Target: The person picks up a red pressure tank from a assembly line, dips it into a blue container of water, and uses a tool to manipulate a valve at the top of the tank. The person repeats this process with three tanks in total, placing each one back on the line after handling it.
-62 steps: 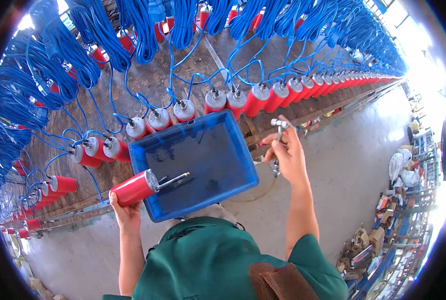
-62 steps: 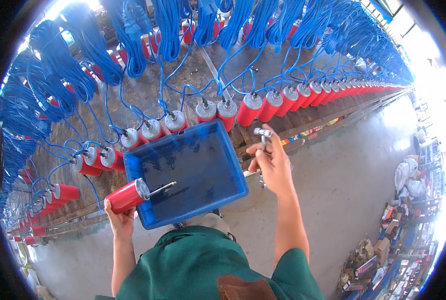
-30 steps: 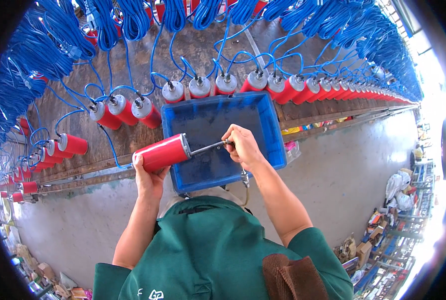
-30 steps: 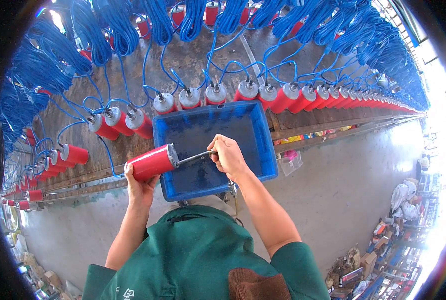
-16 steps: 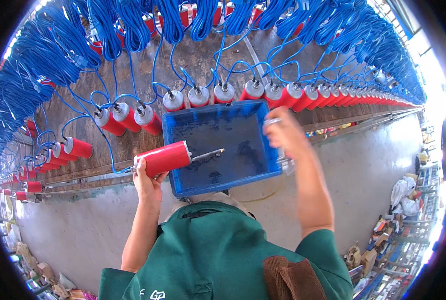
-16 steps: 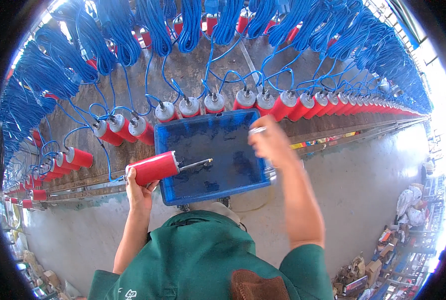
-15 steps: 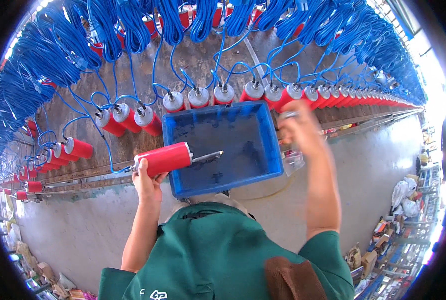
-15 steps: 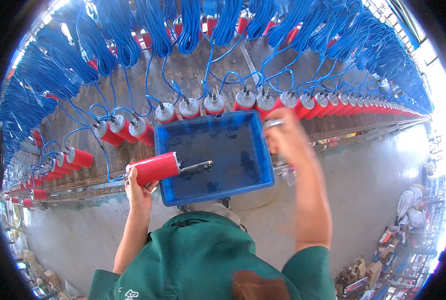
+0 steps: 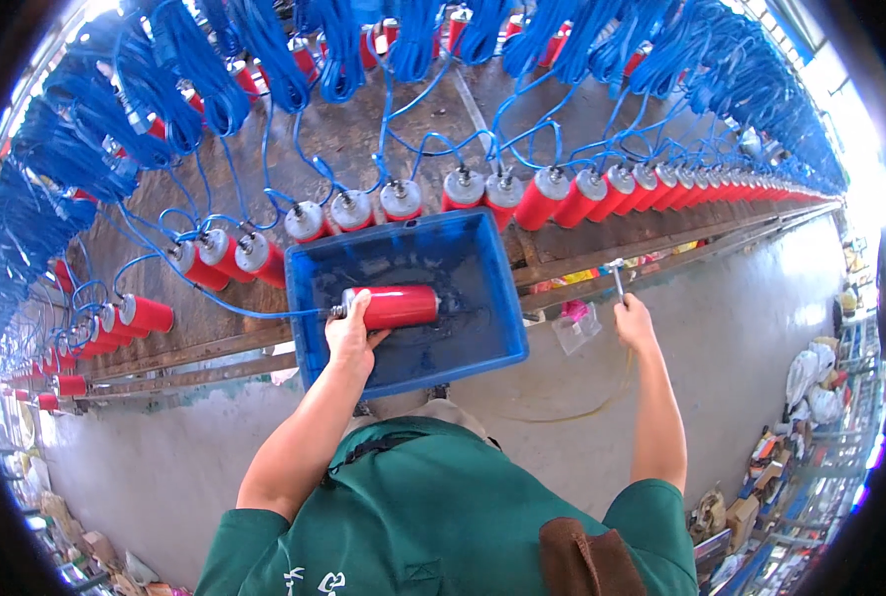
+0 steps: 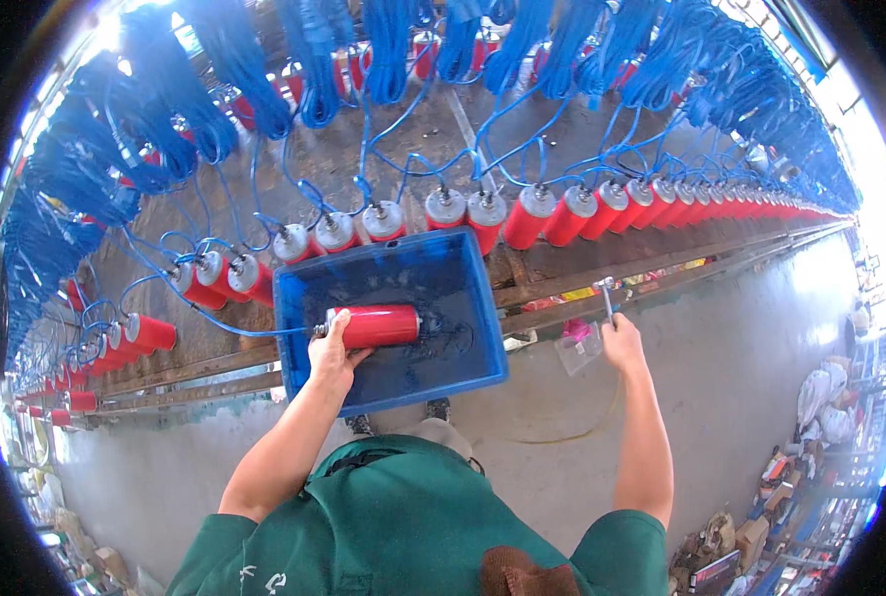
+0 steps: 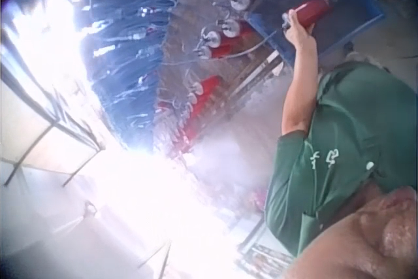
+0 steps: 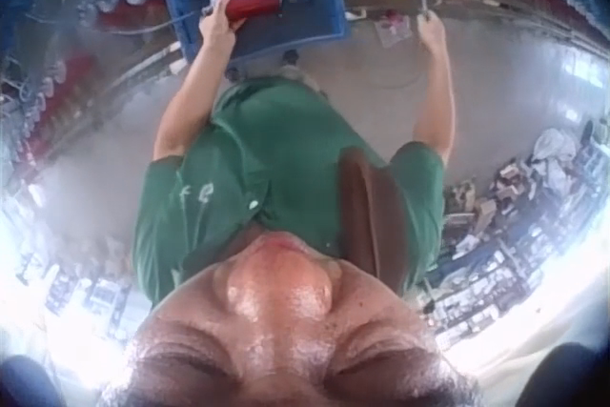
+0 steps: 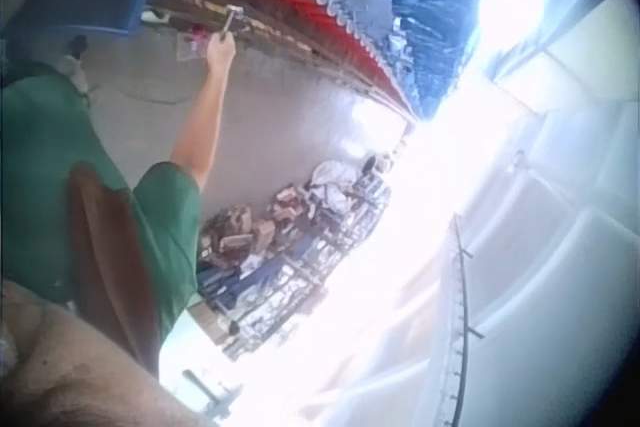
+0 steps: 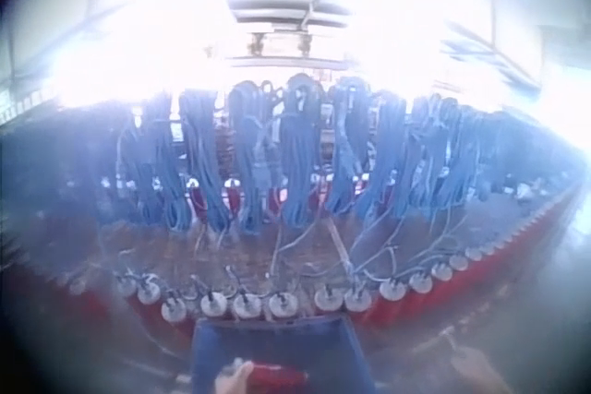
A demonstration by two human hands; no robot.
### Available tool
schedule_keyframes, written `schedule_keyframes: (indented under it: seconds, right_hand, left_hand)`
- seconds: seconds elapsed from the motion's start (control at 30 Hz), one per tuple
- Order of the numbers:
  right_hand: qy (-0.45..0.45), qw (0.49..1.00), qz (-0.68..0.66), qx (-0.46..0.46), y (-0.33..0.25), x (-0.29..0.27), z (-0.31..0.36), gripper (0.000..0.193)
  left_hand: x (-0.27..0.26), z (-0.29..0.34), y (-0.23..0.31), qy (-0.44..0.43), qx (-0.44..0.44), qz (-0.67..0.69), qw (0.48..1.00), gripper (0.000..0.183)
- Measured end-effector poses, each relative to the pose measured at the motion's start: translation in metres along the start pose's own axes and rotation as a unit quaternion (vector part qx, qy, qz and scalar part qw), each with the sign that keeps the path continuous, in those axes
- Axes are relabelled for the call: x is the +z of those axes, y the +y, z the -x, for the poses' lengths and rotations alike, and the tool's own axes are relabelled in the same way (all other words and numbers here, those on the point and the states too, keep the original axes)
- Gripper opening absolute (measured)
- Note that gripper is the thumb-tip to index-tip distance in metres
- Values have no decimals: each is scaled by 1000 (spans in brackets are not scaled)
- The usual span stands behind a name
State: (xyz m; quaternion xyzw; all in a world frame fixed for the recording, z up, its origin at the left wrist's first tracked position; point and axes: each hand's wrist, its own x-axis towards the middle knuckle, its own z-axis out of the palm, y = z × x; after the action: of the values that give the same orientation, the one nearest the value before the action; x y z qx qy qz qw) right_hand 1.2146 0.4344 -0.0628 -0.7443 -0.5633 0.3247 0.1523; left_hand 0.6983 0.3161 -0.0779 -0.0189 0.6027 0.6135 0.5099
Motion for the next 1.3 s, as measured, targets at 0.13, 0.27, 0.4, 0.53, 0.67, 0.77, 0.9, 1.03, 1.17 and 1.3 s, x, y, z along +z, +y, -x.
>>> schedule_keyframes:
  seconds: [0.13,0.27,0.4,0.53,0.67,0.77,0.9,1.03,1.17,1.3]
  right_hand:
    - [14,996,87,-13,12,15,-18,28]
    - [8,983,172,-66,-42,33,-34,42]
    - [36,973,174,-150,-41,64,-71,47]
    - [49,955,199,-216,-56,94,-92,62]
    - [45,939,255,-224,-56,110,-84,65]
    - [37,948,226,-220,-70,110,-68,61]
    - [123,951,135,-248,-70,106,-42,50]
    - [155,969,-81,-173,-91,108,17,31]
    - [174,960,-147,-163,-108,131,76,29]
    - [207,945,-160,-195,-122,154,101,30]
  left_hand:
    - [-3,-19,-9,15,-80,10,997,65]
    - [-19,-24,-4,17,-107,10,994,70]
    - [-21,-22,-2,22,-134,-30,990,57]
    - [-40,-12,-2,4,-115,-49,992,40]
    - [-35,24,15,-36,-112,-60,991,41]
    - [-42,38,22,-69,-113,-96,987,53]
    - [-44,55,29,-188,-81,-280,938,66]
    - [-55,62,29,-273,87,-491,823,55]
    - [-59,74,34,-299,200,-588,725,51]
    - [-63,74,35,-334,306,-643,617,49]
